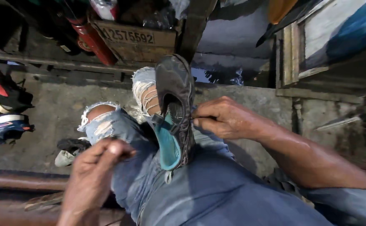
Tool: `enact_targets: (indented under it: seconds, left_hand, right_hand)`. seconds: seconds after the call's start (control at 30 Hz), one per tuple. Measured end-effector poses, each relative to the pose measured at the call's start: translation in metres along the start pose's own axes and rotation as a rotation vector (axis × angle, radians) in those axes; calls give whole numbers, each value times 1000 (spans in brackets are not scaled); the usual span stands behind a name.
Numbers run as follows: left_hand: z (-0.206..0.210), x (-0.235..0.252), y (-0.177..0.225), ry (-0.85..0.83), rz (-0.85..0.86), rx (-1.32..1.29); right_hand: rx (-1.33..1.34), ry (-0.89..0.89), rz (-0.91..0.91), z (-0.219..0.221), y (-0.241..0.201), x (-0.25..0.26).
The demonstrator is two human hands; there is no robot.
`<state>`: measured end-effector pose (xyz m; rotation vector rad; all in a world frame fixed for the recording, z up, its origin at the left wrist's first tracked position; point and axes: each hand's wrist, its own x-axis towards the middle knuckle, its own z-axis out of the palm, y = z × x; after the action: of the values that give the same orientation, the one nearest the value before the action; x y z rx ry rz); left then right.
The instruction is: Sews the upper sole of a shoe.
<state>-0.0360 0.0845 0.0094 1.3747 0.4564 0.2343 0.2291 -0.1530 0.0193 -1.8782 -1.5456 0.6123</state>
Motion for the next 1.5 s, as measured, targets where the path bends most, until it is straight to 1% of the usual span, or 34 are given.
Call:
enact_targets:
  seconds: [0.07,0.1,0.13,0.17,0.2,0.23,0.27,0.3,0.37,0.4,0.43,0.5,0.57,0.63,0.67,0.7,0.77,0.83,0.87,0.9,0.93,0.97,1.0,1.07,1.13,1.23,1.3,1.43,1.5]
  left_hand:
    - [-38,-13,-4,177,-63,65]
    - [-54,-19,-7,276,-89,211]
    - [-65,-25,-9,334,-117,449]
    - [-69,-29,-8,337,-142,723]
    - [-66,-33,-5,285,-134,938]
    - [-53,-34,1,218,-98,1067]
    - [-32,-32,7,167,-29,1119]
    - [-4,-28,11,120,67,1099]
    - [52,-14,9,16,225,970]
    - [74,-4,3,-10,283,955]
    - [90,6,-3,-13,322,994]
    - [104,21,-18,39,363,1099]
    - [104,23,-20,64,375,1118]
    - [98,16,-11,69,389,1079]
    - [94,11,-6,63,398,1014]
    - [88,7,1,44,403,914]
    - [78,2,11,-55,352,586]
    - [72,5,6,-200,249,101]
    - [73,8,-1,-232,186,-142]
    - [76,9,-10,-217,119,-342]
    - [80,11,-17,-175,49,-466]
    - [84,12,-23,-117,-9,-502]
    - [89,12,-27,-58,-46,-451]
    - [102,12,-28,55,-58,-170]
    - [112,16,-27,126,1,132]
    - [112,31,-32,185,130,408]
    - [112,41,-38,191,157,445]
    - [114,45,-35,60,144,268]
    - [112,46,-35,15,138,227]
  right_hand:
    - [25,0,11,0,8,-3]
    - [34,2,20,0,11,-4]
    - [41,0,29,0,13,-5]
    - [48,-12,39,-1,14,-4]
    - [51,-20,41,-2,14,-3]
    - [48,-24,36,-1,14,-2]
    - [37,-19,23,0,13,-1]
    - [25,-16,12,0,12,0]
    - [-13,-26,11,0,7,2]
    - [-25,-34,12,0,5,3]
    - [-34,-36,11,1,4,3]
    - [-43,-37,11,3,3,2]
    - [-46,-36,23,2,3,-1]
    - [-47,-40,52,-1,3,-4]
    - [-47,-39,57,-1,3,-5]
    - [-50,-37,56,-1,3,-5]
    - [-46,-30,53,-1,2,-5]
    - [-39,-31,54,1,1,-5]
    - [-36,-37,55,1,1,-4]
    - [-31,-41,51,1,1,-3]
    - [-28,-44,44,2,2,-3]
    - [-29,-47,35,2,2,-2]
    - [-33,-50,30,2,2,-2]
    - [-34,-56,16,2,3,0]
    - [-35,-71,5,1,3,3]
    - [-34,-89,-18,0,3,6]
    - [-52,-105,-25,0,2,8]
    - [-77,-99,-32,0,2,8]
    - [-68,-75,-38,2,3,7]
